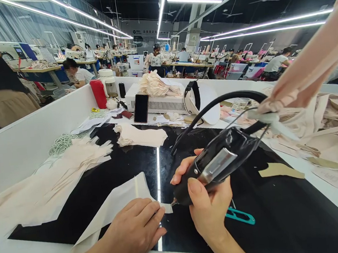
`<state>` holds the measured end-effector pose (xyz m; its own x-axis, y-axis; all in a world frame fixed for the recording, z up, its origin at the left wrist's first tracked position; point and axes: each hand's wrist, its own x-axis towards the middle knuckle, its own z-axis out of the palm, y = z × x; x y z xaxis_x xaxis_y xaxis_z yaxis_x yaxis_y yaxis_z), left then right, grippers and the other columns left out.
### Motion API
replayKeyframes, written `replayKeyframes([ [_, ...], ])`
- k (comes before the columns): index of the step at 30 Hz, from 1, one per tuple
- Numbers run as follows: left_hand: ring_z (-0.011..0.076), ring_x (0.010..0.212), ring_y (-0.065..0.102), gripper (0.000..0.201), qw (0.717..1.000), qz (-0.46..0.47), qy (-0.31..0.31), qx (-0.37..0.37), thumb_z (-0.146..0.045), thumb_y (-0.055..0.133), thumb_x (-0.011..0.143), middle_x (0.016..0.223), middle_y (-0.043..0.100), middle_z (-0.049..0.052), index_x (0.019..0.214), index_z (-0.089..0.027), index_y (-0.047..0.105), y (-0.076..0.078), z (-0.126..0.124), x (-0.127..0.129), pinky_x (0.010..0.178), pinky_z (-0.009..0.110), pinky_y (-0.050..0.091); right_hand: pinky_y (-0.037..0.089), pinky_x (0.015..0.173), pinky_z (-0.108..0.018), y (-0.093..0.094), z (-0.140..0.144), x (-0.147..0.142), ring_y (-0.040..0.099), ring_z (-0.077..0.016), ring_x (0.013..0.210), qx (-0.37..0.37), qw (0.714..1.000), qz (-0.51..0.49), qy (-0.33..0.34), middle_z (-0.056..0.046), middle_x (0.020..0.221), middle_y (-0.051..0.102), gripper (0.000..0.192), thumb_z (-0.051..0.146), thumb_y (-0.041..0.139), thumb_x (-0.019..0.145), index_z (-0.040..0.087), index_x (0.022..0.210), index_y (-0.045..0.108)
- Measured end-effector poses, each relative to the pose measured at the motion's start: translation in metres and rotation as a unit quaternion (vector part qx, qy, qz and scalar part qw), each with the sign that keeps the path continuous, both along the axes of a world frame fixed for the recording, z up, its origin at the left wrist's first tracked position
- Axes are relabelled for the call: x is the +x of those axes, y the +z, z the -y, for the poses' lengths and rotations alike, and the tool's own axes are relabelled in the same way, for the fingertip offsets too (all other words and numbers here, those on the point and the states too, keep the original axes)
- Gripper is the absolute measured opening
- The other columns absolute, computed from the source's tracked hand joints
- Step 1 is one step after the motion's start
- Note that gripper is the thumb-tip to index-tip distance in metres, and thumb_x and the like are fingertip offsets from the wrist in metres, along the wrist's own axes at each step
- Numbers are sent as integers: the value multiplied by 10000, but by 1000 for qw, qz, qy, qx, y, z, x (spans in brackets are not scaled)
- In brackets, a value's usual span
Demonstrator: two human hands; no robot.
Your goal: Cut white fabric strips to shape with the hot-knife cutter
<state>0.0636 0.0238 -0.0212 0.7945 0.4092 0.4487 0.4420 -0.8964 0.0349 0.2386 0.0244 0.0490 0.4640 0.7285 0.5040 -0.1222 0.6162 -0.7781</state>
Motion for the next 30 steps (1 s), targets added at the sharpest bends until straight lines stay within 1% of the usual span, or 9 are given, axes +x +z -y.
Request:
replayKeyframes([
  [6,232,845,657,263,1000,6,3,12,-331,717,993,967,681,63,1096,-100,643,1,1,2,689,361,564,583,569,-317,0,2,0,645,-149,601,-5,1000,6,-2,33,806,676,314,343,795,876,275,1139,637],
  [11,239,867,663,246,1000,19,0,11,-321,705,1005,986,691,68,1103,-106,637,0,1,1,692,360,556,580,548,-301,4,6,1,636,-149,587,7,1000,-3,6,32,775,675,358,396,828,839,262,1116,645],
  [17,244,895,671,275,1000,17,1,3,-324,738,984,1003,691,69,1118,-113,625,-2,0,0,713,360,553,580,532,-317,1,9,0,634,-158,580,0,1000,9,5,29,773,662,378,423,827,836,266,1126,642],
  [23,239,893,658,304,1000,5,1,-7,-326,774,955,1001,679,55,1117,-116,625,-1,0,0,731,366,554,591,562,-325,-1,10,1,647,-156,603,-4,1000,20,-4,25,798,673,312,353,792,882,268,1139,637],
  [27,231,897,647,260,1000,-21,3,-8,-317,753,972,993,666,44,1099,-131,624,2,-1,-2,750,365,548,579,553,-324,-2,10,6,638,-159,593,0,1000,19,-18,26,787,674,344,362,811,853,265,1134,639],
  [30,226,896,640,232,999,-35,1,0,-327,723,997,979,661,44,1085,-136,625,2,-3,-3,743,356,536,575,547,-323,-1,12,10,631,-161,587,-7,999,14,-30,29,773,673,361,383,829,830,265,1118,645],
])
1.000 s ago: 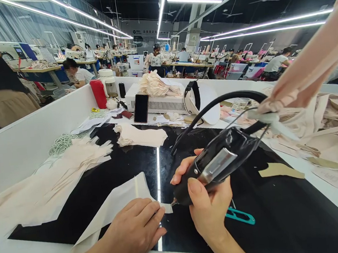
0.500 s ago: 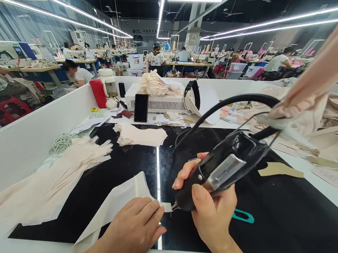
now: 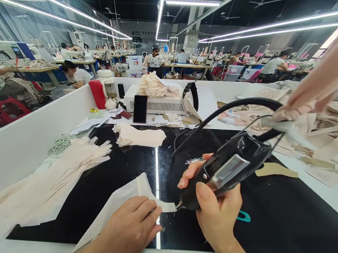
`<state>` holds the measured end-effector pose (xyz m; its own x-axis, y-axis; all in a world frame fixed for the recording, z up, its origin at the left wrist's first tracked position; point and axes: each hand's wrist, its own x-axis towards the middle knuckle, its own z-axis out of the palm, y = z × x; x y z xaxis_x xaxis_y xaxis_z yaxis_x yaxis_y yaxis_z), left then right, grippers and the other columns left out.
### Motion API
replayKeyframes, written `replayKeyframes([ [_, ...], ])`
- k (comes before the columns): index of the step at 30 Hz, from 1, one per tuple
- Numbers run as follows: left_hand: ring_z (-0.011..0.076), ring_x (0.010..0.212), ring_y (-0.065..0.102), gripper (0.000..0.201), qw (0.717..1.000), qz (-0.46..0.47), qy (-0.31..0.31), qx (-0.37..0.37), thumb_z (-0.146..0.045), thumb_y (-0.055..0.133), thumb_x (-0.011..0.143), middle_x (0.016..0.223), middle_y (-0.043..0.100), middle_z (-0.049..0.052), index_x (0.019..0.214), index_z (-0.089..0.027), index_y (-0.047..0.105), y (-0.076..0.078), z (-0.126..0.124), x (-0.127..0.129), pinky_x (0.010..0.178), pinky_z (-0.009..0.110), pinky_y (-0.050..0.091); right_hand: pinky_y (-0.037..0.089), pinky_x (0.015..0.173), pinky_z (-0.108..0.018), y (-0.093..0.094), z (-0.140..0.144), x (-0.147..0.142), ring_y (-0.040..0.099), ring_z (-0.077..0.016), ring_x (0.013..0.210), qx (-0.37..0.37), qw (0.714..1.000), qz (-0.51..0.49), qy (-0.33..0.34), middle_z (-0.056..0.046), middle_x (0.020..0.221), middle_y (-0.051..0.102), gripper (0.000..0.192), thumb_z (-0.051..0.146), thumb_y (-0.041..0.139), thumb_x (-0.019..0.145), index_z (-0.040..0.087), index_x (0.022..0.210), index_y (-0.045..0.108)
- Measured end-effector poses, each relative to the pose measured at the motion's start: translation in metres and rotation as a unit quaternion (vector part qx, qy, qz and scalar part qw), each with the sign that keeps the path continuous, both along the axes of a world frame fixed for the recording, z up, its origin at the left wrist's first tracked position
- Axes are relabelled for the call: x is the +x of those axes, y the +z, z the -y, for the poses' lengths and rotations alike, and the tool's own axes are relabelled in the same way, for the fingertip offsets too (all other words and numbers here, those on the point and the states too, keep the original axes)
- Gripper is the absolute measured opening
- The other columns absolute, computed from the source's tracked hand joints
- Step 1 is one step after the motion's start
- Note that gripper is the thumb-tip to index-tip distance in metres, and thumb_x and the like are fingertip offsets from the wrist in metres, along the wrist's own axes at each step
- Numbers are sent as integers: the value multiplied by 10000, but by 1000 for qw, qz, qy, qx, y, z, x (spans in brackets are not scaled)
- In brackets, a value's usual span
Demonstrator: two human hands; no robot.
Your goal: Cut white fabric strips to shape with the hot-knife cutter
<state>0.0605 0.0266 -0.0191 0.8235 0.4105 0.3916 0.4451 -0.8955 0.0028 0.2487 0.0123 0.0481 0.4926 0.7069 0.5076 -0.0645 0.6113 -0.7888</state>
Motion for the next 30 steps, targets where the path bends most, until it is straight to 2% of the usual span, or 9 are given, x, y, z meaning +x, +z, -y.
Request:
replayKeyframes([
  [7,214,848,606,252,1000,-11,-8,23,-364,704,1012,922,626,38,1038,-125,629,-3,0,2,735,349,504,575,513,-327,4,4,5,624,-170,560,-4,1000,3,-23,27,745,667,394,414,852,785,259,1089,656],
  [16,217,909,613,275,1000,11,-3,0,-383,733,995,975,648,41,1053,-137,625,-6,-1,3,789,348,520,568,504,-334,5,4,7,618,-174,550,-3,999,7,-31,24,734,663,387,413,849,776,254,1074,659],
  [22,221,913,617,308,999,31,-3,21,-382,759,976,1014,672,47,1080,-116,643,-9,-1,5,778,351,518,578,511,-317,5,4,9,626,-169,561,-13,1000,-6,-22,27,735,671,390,403,862,757,252,1062,671],
  [30,225,892,607,285,999,20,-1,33,-377,731,995,982,660,49,1059,-110,653,-8,1,6,762,357,503,563,497,-308,14,-3,-3,612,-162,545,2,999,-23,-26,32,717,671,348,372,824,773,256,1057,661],
])
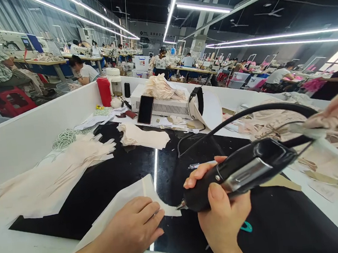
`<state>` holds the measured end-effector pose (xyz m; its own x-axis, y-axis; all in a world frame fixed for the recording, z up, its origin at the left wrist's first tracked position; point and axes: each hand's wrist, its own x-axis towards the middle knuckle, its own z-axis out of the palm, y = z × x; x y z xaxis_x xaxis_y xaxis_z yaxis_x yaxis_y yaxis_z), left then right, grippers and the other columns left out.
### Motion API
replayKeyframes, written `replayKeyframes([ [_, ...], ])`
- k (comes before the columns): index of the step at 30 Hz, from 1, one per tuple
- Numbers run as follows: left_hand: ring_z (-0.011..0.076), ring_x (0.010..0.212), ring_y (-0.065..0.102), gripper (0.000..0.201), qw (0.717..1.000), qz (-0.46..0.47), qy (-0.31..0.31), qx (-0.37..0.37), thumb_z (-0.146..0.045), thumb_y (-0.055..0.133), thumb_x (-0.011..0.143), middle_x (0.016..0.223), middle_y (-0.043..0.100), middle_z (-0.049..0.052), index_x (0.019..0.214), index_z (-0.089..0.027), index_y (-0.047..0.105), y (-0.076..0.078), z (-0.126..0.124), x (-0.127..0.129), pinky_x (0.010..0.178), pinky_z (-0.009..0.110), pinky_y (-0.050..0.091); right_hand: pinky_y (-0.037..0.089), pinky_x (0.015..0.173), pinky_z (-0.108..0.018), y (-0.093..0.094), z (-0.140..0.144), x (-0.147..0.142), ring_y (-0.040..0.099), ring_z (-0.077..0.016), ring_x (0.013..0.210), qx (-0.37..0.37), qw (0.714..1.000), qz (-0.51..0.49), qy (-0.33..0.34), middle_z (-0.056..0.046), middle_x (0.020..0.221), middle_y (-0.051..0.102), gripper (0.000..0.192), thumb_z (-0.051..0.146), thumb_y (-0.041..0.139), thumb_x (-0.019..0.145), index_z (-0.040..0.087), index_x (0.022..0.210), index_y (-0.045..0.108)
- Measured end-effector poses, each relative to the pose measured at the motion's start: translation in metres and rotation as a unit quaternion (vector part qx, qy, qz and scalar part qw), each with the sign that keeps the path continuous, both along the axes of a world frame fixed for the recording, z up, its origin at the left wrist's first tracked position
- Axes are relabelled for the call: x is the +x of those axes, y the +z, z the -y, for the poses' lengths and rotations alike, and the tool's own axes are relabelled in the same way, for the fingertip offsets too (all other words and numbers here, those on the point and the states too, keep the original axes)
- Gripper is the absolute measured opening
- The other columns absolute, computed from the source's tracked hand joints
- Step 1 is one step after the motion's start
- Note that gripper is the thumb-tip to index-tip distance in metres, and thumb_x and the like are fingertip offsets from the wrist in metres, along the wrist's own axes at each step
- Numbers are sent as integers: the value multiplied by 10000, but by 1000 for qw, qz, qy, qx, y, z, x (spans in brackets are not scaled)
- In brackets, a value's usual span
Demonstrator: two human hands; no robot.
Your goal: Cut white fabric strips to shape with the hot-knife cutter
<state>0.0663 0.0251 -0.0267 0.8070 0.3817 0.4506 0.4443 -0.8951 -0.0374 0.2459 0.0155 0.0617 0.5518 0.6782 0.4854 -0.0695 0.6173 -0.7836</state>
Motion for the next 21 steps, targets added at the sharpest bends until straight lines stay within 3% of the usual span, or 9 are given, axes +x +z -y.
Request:
replayKeyframes([
  [21,224,884,602,290,1000,-9,-4,13,-377,696,1021,947,639,42,1102,-100,669,-3,5,2,802,351,476,590,541,-320,-8,-5,-13,645,-153,568,7,999,16,37,37,766,695,316,346,804,849,261,1107,645],
])
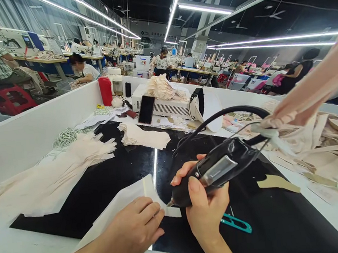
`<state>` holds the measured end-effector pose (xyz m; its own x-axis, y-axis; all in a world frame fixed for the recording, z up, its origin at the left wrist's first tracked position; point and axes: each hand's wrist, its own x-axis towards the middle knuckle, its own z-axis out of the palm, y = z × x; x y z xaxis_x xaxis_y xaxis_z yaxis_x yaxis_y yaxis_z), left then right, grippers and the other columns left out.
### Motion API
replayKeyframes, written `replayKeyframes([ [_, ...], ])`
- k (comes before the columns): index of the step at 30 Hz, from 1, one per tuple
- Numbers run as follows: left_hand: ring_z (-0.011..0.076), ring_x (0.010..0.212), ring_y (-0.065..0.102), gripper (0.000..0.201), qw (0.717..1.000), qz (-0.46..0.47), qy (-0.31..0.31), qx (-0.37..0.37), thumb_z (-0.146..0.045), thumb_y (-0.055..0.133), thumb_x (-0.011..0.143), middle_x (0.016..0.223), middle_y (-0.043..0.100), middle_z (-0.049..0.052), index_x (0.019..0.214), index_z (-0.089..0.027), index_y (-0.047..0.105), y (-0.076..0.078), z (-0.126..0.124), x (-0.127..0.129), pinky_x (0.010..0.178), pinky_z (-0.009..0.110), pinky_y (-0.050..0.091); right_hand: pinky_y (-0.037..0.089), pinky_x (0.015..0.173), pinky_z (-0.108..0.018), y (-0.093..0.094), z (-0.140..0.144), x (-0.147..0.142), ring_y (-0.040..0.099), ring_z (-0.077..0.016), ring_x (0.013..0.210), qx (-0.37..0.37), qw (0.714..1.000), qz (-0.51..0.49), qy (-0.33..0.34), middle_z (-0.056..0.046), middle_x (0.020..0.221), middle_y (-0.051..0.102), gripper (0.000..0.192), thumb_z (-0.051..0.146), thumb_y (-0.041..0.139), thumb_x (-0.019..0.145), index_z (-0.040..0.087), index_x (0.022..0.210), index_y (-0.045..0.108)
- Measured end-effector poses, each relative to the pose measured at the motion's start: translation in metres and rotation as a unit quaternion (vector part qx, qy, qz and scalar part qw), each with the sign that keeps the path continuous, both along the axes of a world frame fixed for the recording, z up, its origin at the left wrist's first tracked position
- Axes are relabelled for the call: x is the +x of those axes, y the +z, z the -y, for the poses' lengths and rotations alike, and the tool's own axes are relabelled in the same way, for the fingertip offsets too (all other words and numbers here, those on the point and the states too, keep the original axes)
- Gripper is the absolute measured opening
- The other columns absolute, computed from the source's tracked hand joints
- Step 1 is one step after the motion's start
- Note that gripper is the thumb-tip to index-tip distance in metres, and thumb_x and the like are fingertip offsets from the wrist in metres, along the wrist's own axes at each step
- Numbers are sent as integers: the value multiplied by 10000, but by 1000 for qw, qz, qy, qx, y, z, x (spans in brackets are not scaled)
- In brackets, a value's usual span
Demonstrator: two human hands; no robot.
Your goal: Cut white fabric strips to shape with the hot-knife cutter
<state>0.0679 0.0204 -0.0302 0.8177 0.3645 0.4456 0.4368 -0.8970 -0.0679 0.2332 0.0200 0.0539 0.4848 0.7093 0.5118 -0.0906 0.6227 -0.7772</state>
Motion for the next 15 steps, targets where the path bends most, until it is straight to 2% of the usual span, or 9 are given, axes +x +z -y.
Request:
replayKeyframes([
  [7,224,874,597,268,1000,-5,3,3,-370,691,1019,938,629,39,1062,-107,660,-4,-3,-2,830,361,472,582,507,-298,3,1,9,617,-156,550,-3,999,-17,-33,38,713,684,403,413,857,764,254,1072,651],
  [15,221,858,596,272,1000,-20,-3,11,-376,686,1022,924,629,42,1040,-106,674,-1,-3,-1,791,354,469,592,526,-305,-3,3,9,633,-151,562,5,999,-4,-32,36,740,691,343,361,829,809,258,1088,657],
])
